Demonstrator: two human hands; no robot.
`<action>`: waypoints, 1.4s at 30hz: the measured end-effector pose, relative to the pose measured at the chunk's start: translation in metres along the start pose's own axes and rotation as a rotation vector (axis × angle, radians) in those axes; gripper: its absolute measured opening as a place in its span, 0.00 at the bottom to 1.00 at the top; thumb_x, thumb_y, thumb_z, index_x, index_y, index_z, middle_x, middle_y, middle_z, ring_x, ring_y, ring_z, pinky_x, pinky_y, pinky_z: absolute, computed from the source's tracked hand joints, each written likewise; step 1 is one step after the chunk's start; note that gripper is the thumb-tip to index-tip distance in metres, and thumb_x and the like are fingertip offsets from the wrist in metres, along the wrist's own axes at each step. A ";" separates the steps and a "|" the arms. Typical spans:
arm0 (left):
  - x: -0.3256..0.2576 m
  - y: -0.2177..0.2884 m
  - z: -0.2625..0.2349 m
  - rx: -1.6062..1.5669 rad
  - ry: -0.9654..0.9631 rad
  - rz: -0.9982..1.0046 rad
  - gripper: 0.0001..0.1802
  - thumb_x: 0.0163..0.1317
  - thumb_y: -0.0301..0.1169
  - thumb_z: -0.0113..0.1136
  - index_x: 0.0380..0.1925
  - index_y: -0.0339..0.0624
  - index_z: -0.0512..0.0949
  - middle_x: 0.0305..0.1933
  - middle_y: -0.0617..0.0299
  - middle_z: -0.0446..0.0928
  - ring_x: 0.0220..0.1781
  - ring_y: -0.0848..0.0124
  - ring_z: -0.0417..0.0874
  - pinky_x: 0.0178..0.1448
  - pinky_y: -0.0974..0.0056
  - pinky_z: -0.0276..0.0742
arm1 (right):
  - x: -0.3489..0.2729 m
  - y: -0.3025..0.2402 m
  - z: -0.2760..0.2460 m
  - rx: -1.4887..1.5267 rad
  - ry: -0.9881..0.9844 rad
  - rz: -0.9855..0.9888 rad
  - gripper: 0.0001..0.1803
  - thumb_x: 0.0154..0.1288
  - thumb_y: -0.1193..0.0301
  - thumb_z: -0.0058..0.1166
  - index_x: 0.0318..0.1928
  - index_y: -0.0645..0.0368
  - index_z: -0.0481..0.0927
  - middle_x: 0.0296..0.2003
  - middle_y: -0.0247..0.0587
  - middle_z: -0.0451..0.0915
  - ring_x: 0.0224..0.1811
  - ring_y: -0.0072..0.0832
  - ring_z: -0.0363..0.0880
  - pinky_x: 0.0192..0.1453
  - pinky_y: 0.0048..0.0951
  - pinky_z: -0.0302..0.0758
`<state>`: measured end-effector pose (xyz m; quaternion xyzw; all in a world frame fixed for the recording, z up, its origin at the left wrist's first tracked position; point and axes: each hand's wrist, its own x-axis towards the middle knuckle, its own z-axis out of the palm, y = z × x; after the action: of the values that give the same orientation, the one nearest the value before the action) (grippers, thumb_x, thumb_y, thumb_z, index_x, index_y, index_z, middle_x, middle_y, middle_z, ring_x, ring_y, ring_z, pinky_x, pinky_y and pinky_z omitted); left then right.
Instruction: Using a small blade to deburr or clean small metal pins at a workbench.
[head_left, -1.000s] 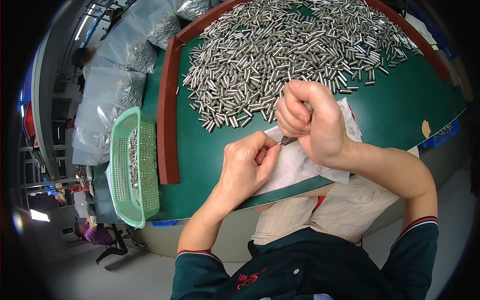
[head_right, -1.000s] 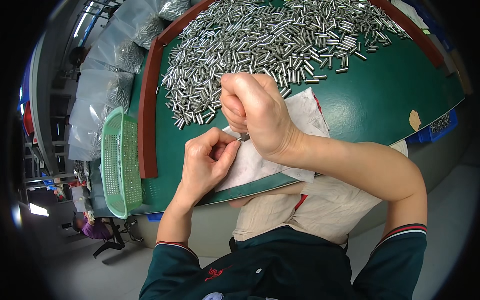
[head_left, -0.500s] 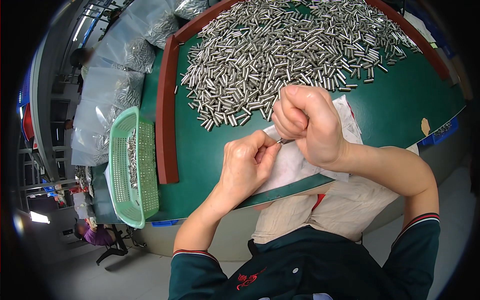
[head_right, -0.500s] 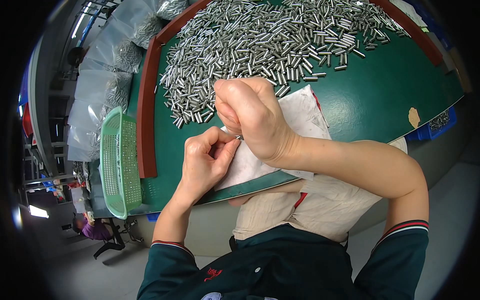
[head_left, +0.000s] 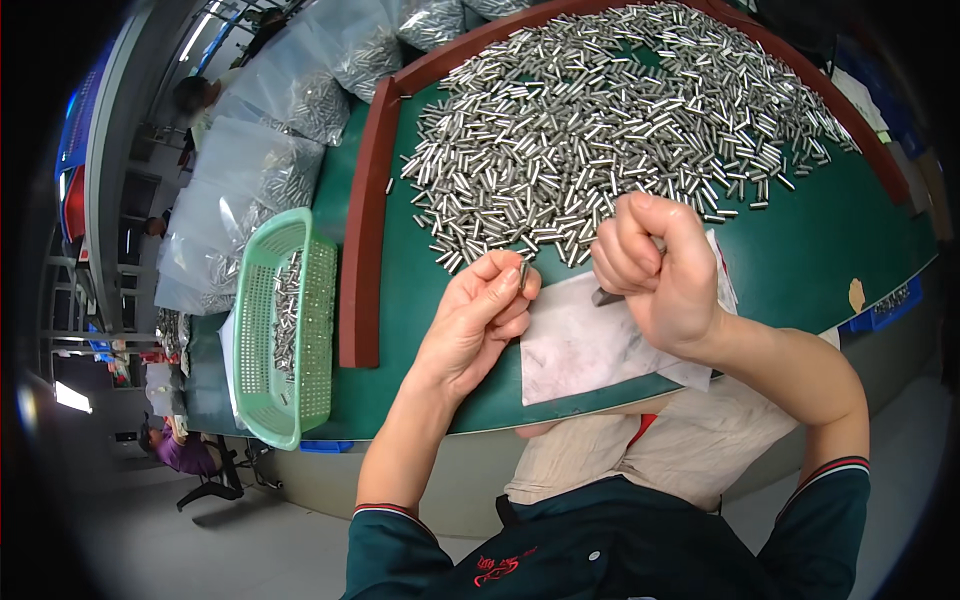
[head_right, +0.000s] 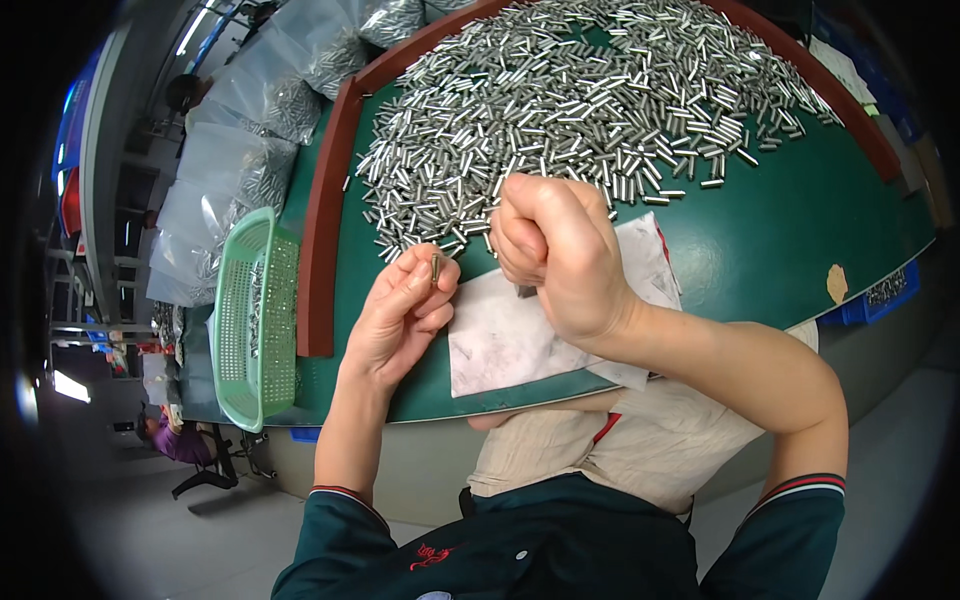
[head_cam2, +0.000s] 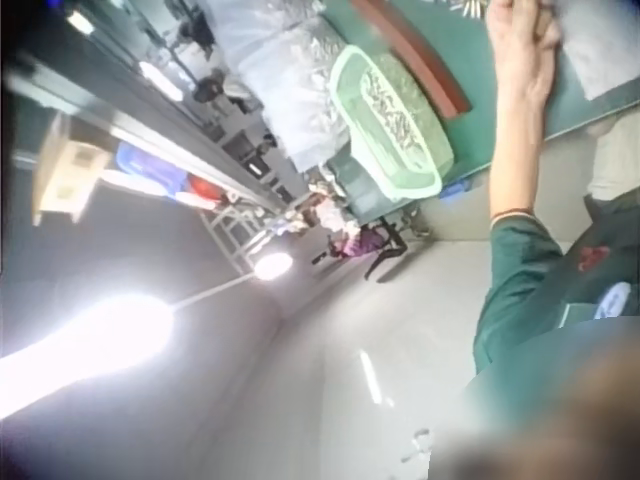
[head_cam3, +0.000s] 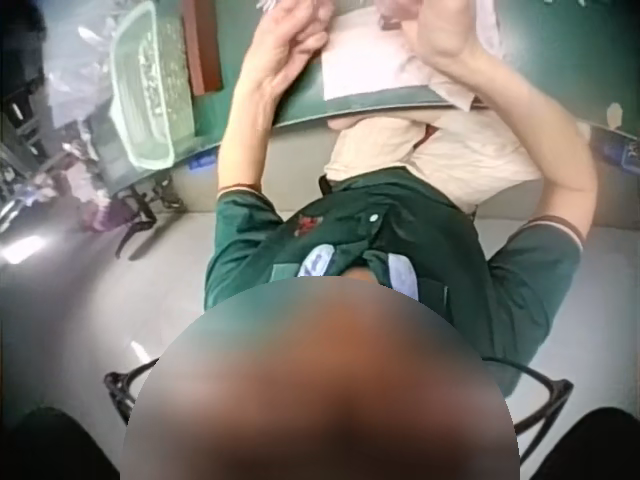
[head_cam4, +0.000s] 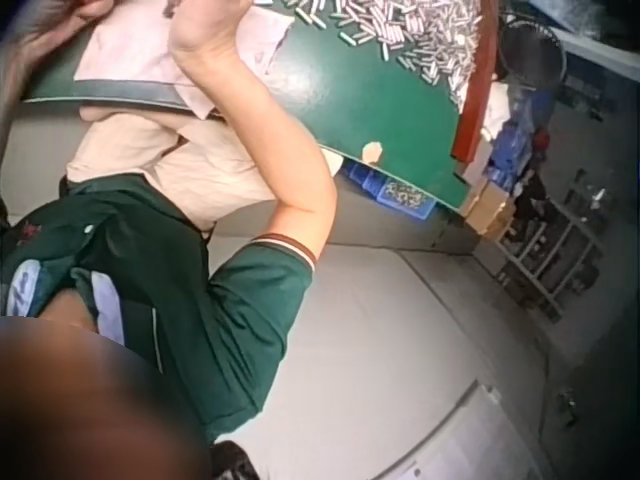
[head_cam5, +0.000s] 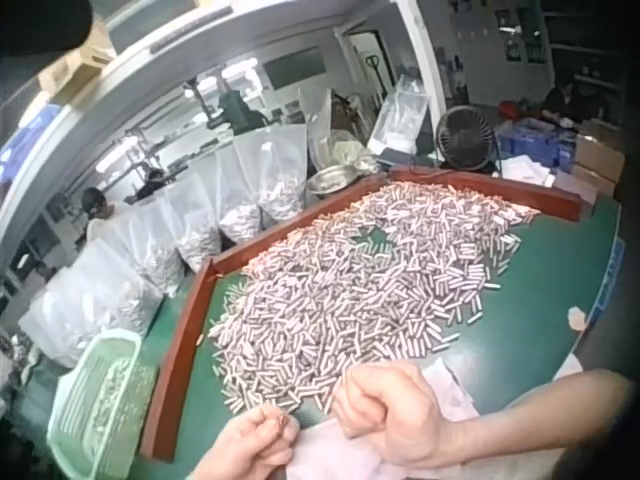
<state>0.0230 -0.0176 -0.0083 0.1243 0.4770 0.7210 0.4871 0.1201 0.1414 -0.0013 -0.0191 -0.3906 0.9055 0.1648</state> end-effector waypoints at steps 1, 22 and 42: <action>0.001 0.001 -0.003 -0.056 0.003 -0.027 0.09 0.63 0.30 0.48 0.40 0.38 0.71 0.30 0.62 0.70 0.18 0.84 0.53 0.21 0.79 0.52 | 0.001 0.000 -0.001 0.021 -0.010 0.022 0.21 0.63 0.64 0.31 0.12 0.51 0.54 0.07 0.26 0.51 0.11 0.17 0.43 0.17 0.22 0.44; 0.006 -0.002 -0.005 -0.034 0.022 0.021 0.04 0.62 0.27 0.47 0.35 0.39 0.71 0.31 0.63 0.69 0.21 0.82 0.57 0.25 0.77 0.56 | 0.003 -0.001 -0.002 -0.013 0.039 0.077 0.22 0.63 0.64 0.31 0.11 0.51 0.53 0.07 0.26 0.50 0.10 0.17 0.42 0.16 0.21 0.44; -0.001 0.016 -0.006 0.562 0.339 0.252 0.11 0.60 0.31 0.50 0.21 0.38 0.70 0.17 0.71 0.62 0.18 0.83 0.58 0.23 0.78 0.53 | 0.005 -0.003 -0.002 0.024 0.038 0.100 0.19 0.60 0.68 0.32 0.12 0.53 0.54 0.07 0.27 0.52 0.11 0.16 0.43 0.16 0.21 0.43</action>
<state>0.0101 -0.0236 0.0019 0.1901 0.7118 0.6263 0.2547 0.1164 0.1464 0.0000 -0.0537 -0.3752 0.9167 0.1266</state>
